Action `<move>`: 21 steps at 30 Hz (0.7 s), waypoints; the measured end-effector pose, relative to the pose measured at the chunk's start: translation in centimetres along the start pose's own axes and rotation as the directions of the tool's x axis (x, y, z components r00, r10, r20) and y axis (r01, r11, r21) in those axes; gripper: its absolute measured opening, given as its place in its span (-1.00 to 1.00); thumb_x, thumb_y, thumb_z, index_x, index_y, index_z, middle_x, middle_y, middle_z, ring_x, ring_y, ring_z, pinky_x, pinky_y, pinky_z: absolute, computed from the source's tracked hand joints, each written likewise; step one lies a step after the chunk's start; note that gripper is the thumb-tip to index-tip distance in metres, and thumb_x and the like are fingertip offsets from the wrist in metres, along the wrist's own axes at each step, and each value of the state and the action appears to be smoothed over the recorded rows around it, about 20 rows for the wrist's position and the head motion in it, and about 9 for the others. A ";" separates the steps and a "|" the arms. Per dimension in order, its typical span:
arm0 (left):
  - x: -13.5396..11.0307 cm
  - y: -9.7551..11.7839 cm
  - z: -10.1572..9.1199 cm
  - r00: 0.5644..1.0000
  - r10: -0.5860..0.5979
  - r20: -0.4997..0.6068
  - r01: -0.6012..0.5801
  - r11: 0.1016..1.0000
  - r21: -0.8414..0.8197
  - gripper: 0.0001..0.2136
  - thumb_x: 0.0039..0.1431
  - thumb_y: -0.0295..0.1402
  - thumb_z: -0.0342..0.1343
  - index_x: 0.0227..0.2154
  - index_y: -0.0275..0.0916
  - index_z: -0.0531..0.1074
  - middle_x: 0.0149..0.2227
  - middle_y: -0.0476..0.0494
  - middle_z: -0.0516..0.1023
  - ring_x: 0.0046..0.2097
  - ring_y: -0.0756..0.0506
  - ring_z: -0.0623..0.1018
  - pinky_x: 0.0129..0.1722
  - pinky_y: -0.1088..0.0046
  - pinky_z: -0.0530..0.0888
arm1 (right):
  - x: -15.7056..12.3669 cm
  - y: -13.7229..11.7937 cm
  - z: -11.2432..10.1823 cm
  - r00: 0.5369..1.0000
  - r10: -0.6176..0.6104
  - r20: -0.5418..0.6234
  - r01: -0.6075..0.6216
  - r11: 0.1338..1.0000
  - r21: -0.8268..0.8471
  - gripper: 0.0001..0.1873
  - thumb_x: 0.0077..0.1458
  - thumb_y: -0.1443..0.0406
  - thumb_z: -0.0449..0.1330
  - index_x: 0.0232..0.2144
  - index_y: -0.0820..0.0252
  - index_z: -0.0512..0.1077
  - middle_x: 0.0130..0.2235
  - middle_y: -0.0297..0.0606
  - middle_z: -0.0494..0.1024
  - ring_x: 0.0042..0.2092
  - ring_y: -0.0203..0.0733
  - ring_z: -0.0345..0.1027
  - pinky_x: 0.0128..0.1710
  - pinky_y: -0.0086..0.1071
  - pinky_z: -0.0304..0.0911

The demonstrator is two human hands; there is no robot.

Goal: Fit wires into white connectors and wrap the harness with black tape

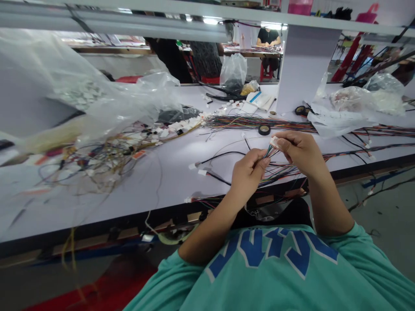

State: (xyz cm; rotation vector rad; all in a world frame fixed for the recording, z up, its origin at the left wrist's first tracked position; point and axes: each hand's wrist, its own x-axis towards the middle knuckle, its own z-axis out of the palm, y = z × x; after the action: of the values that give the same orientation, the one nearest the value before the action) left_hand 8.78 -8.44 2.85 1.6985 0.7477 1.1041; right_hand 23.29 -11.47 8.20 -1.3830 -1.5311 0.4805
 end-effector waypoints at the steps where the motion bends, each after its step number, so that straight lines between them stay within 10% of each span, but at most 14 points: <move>1: 0.0 0.0 0.0 1.000 0.008 -0.018 -0.008 1.000 0.025 -0.88 0.08 -0.31 0.04 -0.32 -0.19 0.40 -0.65 0.14 0.32 -0.65 0.07 0.32 -0.55 0.54 0.26 | 0.1 0.1 0.0 1.000 0.009 0.000 -0.009 1.000 0.005 -0.79 0.03 0.28 0.10 -0.36 0.25 0.51 -0.57 -0.40 0.40 -0.57 -0.43 0.21 -0.57 -0.52 0.14; 15: 2.2 -1.1 0.2 0.968 -0.162 0.194 0.237 0.844 -0.480 -0.67 -0.13 -0.19 0.25 -0.42 -0.21 0.23 -0.60 0.15 0.39 -0.73 0.13 0.27 -0.75 0.62 0.16 | 1.0 2.1 0.5 0.987 0.127 -0.103 -0.116 0.988 0.099 -0.79 0.01 0.30 0.10 -0.37 0.28 0.50 -0.68 -0.49 0.26 -0.69 -0.47 0.08 -0.68 -0.53 0.06; 21: 2.2 -1.6 0.7 0.981 -0.175 0.087 0.195 0.871 -0.451 -0.75 -0.12 -0.24 0.23 -0.42 -0.24 0.32 -0.61 0.12 0.38 -0.72 0.15 0.22 -0.74 0.62 0.09 | 1.6 3.0 0.8 0.982 0.132 -0.134 -0.112 0.983 0.144 -0.81 -0.01 0.28 0.11 -0.40 0.26 0.49 -0.70 -0.51 0.24 -0.69 -0.48 0.10 -0.71 -0.56 0.08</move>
State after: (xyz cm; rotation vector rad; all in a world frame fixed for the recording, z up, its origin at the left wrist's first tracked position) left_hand 10.29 -6.23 2.02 1.2175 0.5532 1.0095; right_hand 24.40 -8.95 6.09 -1.3801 -1.2802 0.5395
